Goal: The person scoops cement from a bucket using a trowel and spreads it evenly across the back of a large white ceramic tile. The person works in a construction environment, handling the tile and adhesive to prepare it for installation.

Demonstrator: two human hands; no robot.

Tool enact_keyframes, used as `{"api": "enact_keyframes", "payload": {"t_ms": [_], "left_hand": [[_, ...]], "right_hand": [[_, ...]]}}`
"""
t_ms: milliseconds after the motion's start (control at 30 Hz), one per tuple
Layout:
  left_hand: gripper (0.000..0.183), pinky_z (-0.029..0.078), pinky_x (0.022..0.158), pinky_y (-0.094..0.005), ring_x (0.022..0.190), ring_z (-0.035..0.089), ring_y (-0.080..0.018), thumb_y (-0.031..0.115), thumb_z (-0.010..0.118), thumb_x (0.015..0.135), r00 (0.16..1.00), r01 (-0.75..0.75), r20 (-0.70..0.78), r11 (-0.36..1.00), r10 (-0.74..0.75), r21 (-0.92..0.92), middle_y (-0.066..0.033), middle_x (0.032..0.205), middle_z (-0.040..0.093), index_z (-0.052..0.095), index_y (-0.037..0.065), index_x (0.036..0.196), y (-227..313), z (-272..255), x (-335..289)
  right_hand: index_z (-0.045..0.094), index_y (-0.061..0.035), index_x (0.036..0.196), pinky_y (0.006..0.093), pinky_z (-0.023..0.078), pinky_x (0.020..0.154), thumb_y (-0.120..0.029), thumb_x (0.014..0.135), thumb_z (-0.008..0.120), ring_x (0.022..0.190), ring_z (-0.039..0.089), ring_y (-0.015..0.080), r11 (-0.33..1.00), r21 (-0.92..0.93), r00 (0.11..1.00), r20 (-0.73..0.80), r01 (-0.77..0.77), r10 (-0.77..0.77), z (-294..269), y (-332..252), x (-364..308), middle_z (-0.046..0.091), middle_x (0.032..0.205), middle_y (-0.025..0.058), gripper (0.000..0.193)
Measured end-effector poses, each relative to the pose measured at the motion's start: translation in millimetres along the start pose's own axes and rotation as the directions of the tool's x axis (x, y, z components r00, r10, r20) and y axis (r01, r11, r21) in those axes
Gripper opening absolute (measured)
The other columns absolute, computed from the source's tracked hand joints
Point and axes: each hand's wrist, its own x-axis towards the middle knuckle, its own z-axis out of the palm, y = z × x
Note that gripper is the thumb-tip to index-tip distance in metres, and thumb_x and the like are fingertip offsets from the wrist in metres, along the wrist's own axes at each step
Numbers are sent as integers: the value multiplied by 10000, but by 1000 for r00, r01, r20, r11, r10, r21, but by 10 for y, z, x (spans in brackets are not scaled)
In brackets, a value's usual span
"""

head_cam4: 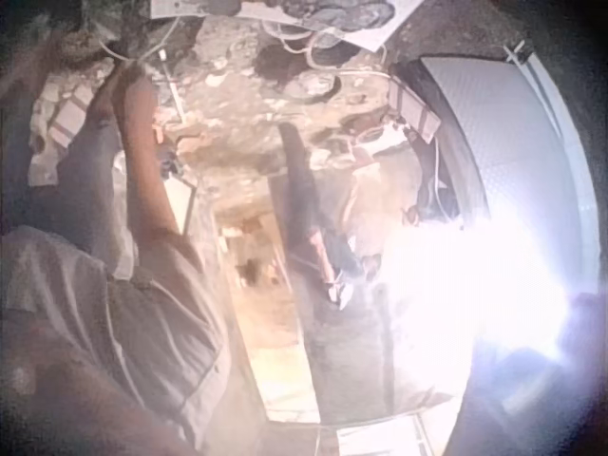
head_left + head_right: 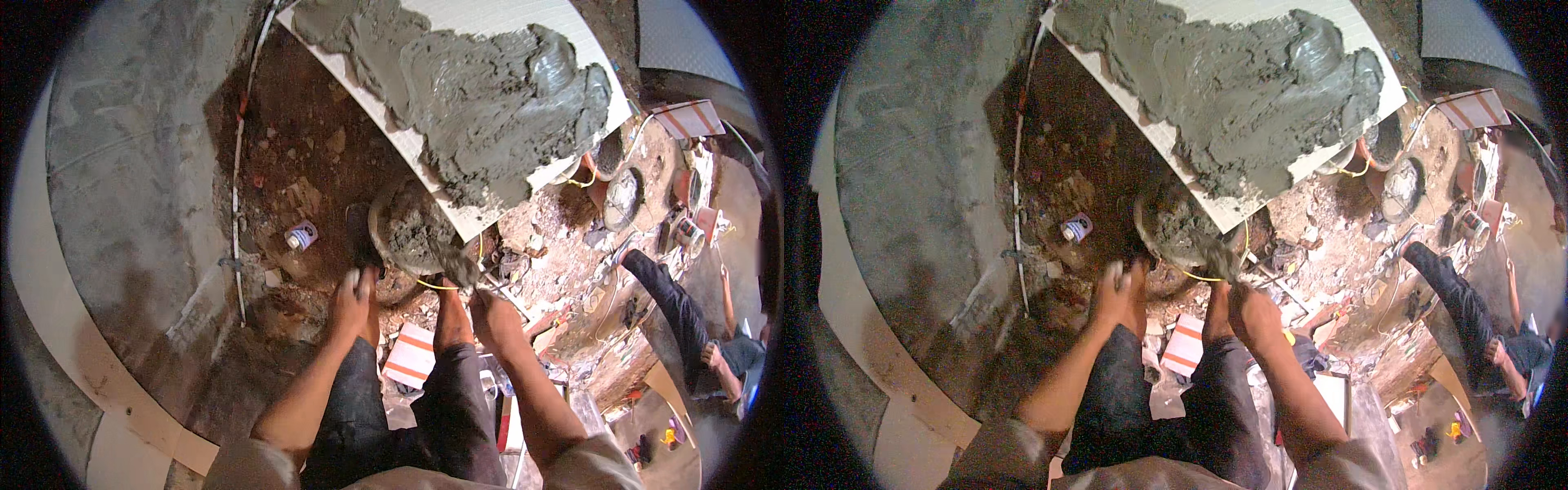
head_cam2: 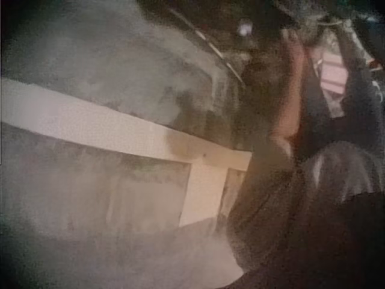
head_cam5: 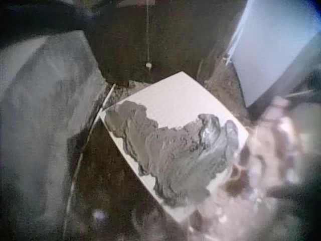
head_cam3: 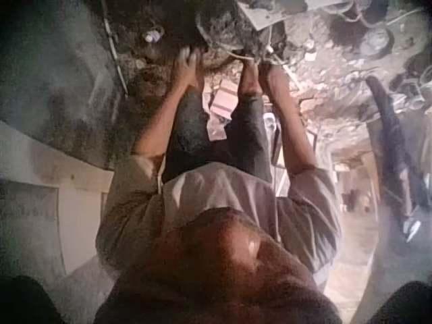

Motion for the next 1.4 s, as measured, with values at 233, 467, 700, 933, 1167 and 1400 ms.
{"api": "enact_keyframes", "payload": {"t_ms": [233,467,700,933,1167,1400], "left_hand": [[444,478,1051,-445,1255,598,-393,196,679,963,997,-40,-60,996,45,77,-255,1348,621,599,-43,1329,80,409,1564],[293,542,864,-459,998,698,-419,108,773,830,993,-104,-48,995,103,-11,-252,1054,718,726,-27,1086,140,488,1773],[387,561,879,-407,1001,718,-315,101,832,804,996,-62,73,985,51,160,-200,1084,739,683,-43,1131,74,228,1758],[217,538,771,-433,847,721,-325,79,780,811,989,-135,58,991,136,-15,-212,891,734,730,-28,994,267,261,1693],[243,543,814,-389,881,711,-266,114,799,830,982,-105,157,994,110,-38,-164,946,739,724,-19,1019,78,179,1742],[202,531,810,-391,898,708,-257,102,767,853,972,-166,178,984,152,64,-140,934,731,703,-2,1014,58,183,1743]], "right_hand": [[680,-17,1062,545,568,789,-242,939,605,895,702,457,933,-346,979,-131,100,-154,1161,311,1484,707,892,270,267],[715,21,1048,475,559,788,-293,970,602,886,726,399,975,-6,972,79,224,-223,1811,777,1831,701,920,291,342],[702,-45,1107,483,560,835,-215,900,674,966,678,461,983,137,975,-199,124,-96,1176,408,1340,705,1070,252,269],[706,-39,1067,529,559,765,-183,905,624,913,690,457,941,-256,860,-402,223,-313,1577,689,2404,712,969,254,232],[717,-76,1061,530,555,743,-198,905,648,878,684,465,920,-101,916,-107,378,-387,1588,549,2384,707,936,259,211],[666,-93,1237,489,580,788,-259,906,663,939,689,411,906,-192,917,-63,377,-395,1392,651,1743,692,1153,201,370]]}}
